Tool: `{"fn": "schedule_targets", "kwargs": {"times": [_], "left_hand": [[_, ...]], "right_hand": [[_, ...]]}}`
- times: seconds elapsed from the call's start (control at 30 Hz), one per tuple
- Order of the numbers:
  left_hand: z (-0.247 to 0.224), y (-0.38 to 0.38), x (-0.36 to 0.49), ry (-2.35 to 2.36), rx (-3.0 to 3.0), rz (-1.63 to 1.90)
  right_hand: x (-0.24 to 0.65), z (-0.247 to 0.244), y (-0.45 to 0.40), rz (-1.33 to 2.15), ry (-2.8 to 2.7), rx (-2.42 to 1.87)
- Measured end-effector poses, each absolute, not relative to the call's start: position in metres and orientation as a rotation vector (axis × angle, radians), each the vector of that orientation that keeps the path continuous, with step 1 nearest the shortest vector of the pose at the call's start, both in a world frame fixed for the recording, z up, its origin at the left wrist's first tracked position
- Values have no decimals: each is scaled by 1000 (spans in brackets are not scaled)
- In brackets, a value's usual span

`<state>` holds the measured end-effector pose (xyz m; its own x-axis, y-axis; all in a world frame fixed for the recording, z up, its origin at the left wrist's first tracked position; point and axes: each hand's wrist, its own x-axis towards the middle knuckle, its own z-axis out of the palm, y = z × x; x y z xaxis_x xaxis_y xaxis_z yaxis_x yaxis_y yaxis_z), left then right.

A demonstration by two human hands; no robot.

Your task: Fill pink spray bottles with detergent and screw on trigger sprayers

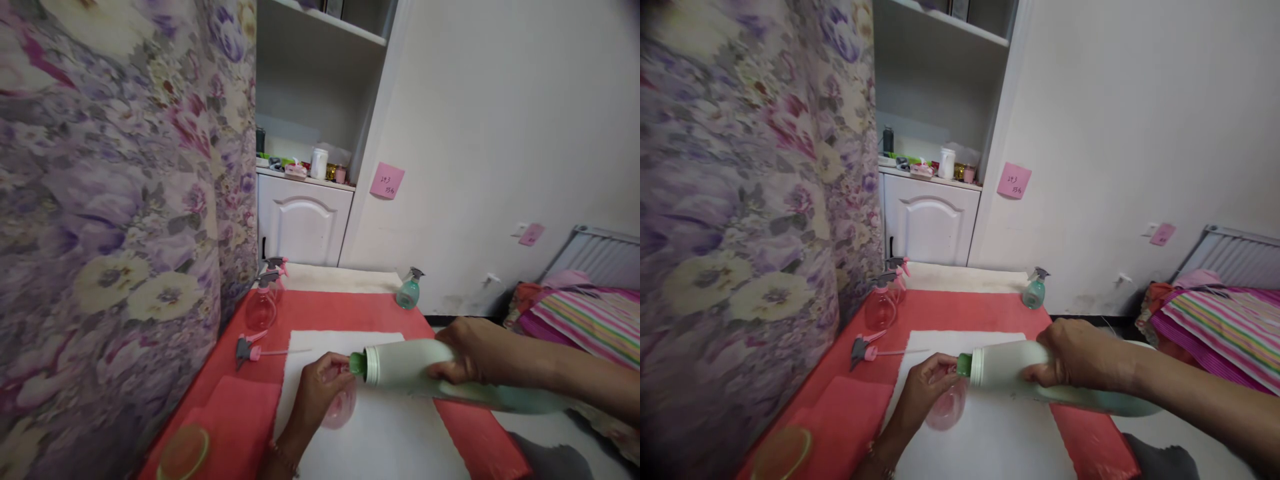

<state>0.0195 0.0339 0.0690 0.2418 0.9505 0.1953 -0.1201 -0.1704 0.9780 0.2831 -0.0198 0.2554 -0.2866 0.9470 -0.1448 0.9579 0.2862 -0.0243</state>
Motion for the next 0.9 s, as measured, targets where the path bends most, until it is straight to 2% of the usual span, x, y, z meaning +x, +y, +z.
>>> {"fn": "schedule_targets", "kwargs": {"times": [0.9], "left_hand": [[69,33,20,848,1385,1182]], "right_hand": [[277,262,-21,-128,2409,1753]]}}
